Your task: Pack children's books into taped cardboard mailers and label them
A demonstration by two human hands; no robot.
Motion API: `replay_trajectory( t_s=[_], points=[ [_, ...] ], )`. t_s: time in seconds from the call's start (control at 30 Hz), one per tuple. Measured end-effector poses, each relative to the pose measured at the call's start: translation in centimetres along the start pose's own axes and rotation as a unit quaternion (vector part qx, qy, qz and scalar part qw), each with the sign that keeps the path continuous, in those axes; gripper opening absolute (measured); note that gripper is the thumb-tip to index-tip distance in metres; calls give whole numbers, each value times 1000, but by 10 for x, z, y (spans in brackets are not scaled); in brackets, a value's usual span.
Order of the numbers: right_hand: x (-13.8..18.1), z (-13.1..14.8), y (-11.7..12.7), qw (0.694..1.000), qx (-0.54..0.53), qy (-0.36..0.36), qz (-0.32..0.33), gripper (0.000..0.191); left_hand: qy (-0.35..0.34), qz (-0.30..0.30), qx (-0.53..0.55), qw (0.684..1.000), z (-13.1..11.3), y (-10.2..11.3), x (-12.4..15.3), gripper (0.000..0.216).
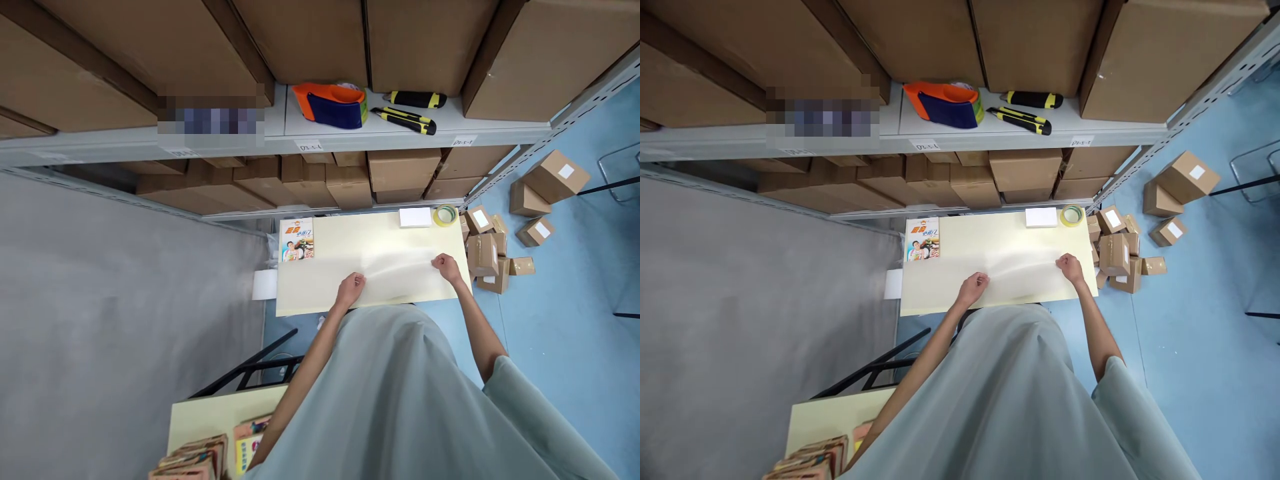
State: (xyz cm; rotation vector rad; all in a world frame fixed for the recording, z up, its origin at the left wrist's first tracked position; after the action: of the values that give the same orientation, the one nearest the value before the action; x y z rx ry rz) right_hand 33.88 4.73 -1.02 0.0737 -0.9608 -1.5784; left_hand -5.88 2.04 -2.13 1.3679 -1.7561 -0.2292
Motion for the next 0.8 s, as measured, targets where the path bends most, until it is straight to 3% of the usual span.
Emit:
replay_trajectory(
  t_s=[0.17,0.3,0.4,0.5,0.6,0.8],
  points=[
    [-9,-12,3,999,36,-29,-4,12,1,19,1,1000,19,-17,-3,23],
    [-13,-10,4,995,77,-54,-27,4,16,6,-1,1000,44,-7,-2,26],
    [-11,8,-6,989,124,-62,-58,12,35,-6,-2,999,64,2,0,26],
    [-4,42,-42,986,164,-13,19,13,47,-12,2,999,77,6,2,24],
    [10,84,-96,975,168,53,136,9,49,-12,14,999,83,5,2,23],
    [34,163,-209,940,172,126,267,6,44,-2,55,997,86,2,-9,23]
  ],
)
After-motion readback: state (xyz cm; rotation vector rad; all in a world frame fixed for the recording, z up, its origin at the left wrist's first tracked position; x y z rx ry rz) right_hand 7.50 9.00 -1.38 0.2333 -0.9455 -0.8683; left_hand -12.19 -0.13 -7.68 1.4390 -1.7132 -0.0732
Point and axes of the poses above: each hand's wrist, its own x-axis away from the middle knuckle, its own y-axis out of the back of the hand, z = x × y, the point moved 4 cm from there along -x, towards the middle knuckle, and after that the axes turned 5 degrees about -x, right-handed, at the moved point
